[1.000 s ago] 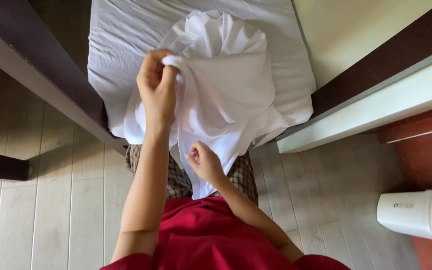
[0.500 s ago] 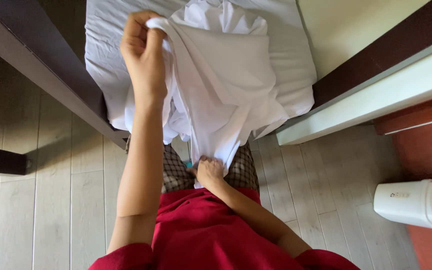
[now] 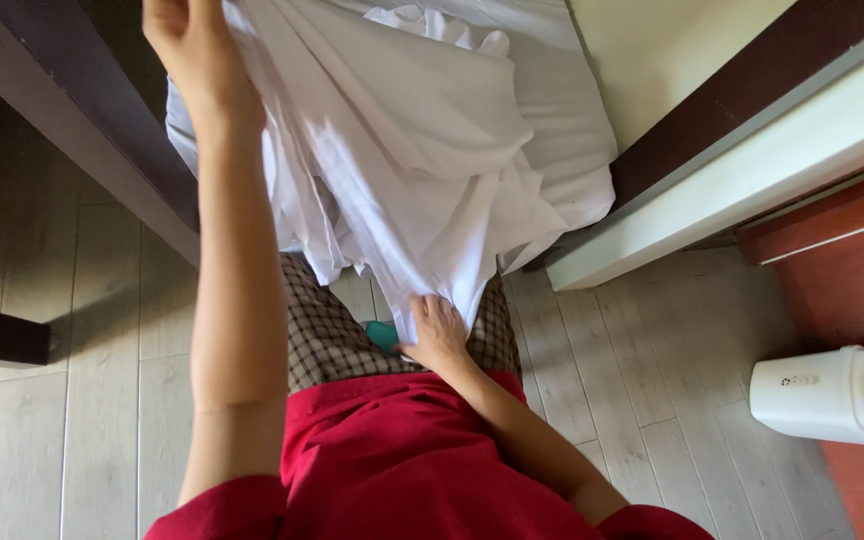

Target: The person folds a white bed sheet on a mattress. They smooth the fabric, fold the sides inward, and then fold the sheet in half multiple times to create a compact rectangle.

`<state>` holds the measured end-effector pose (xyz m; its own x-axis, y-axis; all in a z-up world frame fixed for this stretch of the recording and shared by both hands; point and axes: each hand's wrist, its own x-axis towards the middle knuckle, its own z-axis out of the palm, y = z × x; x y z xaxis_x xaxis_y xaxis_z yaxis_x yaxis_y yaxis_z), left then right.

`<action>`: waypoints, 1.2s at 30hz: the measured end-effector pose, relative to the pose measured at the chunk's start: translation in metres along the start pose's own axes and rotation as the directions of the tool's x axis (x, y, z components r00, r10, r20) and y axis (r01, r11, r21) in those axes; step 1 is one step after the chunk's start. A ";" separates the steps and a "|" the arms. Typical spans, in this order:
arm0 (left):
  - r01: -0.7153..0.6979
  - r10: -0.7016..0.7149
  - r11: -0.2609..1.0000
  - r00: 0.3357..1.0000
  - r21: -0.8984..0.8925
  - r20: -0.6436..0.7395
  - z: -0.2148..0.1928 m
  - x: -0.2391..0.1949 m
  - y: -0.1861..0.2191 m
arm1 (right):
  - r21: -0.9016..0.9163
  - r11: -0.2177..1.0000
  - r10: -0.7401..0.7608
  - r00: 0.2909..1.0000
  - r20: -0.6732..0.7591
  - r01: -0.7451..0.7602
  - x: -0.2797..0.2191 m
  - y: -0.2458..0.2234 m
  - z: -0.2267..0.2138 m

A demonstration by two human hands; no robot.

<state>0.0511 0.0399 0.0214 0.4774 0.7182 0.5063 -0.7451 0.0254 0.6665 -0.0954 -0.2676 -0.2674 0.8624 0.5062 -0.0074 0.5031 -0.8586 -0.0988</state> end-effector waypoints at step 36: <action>-0.378 -0.122 0.799 0.660 0.468 0.741 0.003 -0.216 0.076 | 0.140 0.845 -0.388 0.772 -0.502 0.516 -0.029 0.008 -0.338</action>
<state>-0.1070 -0.1149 -0.0358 0.7510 -0.0440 0.6588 -0.5576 -0.5766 0.5971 -0.0969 -0.3166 0.0684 0.4990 0.6835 0.5327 0.8623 -0.4529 -0.2267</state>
